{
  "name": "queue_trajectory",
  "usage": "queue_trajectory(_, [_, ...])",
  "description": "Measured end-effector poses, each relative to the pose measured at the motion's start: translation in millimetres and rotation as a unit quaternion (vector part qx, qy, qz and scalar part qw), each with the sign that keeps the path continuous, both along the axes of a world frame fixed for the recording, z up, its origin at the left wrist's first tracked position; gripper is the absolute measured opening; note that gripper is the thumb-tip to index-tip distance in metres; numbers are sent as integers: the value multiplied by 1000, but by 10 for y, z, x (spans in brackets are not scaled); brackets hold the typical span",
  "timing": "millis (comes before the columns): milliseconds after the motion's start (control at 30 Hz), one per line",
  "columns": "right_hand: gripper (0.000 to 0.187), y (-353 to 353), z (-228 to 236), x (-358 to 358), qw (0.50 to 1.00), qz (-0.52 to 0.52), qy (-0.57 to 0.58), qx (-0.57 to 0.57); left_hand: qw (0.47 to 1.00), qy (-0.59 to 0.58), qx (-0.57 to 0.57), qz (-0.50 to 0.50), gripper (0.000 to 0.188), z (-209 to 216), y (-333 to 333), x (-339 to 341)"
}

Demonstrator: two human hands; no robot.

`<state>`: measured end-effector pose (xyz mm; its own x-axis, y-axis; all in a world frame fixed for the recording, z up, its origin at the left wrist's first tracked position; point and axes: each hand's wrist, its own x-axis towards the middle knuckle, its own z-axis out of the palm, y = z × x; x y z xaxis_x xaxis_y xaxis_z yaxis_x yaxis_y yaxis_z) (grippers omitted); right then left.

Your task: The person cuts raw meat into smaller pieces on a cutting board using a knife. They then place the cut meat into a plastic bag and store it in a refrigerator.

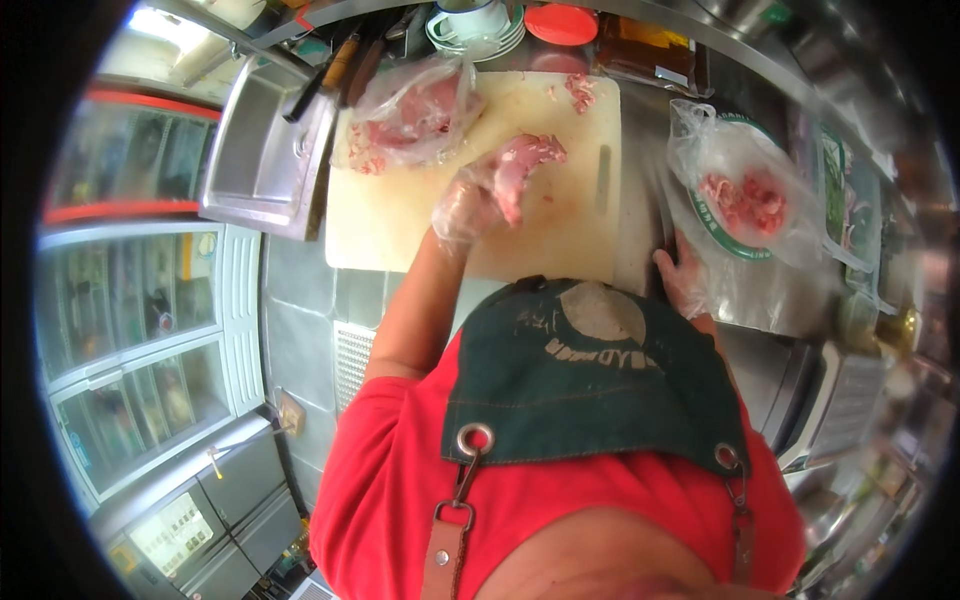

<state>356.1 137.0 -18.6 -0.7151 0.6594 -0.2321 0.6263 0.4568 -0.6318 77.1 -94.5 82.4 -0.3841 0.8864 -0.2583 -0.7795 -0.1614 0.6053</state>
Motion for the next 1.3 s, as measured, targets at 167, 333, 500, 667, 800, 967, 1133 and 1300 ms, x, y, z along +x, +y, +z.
queue_trajectory(167, [66, 17, -2, 17, 1000, 12, -7, 10, 997, 55, 44, 14, 72, -110, -70, 75])
queue_trajectory(333, [65, 11, 12, 3, 1000, 11, 7, 17, 991, -25, 103, 79, 72, -123, -48, 198])
queue_trajectory(500, [64, 18, -78, 19, 999, 7, 24, 36, 981, -53, 179, 60, 63, -55, -54, 163])
queue_trajectory(667, [63, 12, -31, 18, 999, 13, 21, 40, 986, -35, 56, 155, 65, 206, 16, 221])
queue_trajectory(800, [60, 31, -111, 35, 998, 16, 43, 35, 991, 52, 103, 69, 79, 64, -118, 146])
queue_trajectory(967, [59, 2, -40, 16, 998, 18, 56, 35, 986, 100, 86, 102, 87, 232, -37, 247])
queue_trajectory(1133, [60, -20, 38, 1, 998, 21, 28, 55, 982, 88, 125, 110, 83, 236, -17, 240])
queue_trajectory(1300, [63, -10, -5, 12, 998, 16, 35, 39, 976, 28, 166, 136, 67, 273, 22, 217])
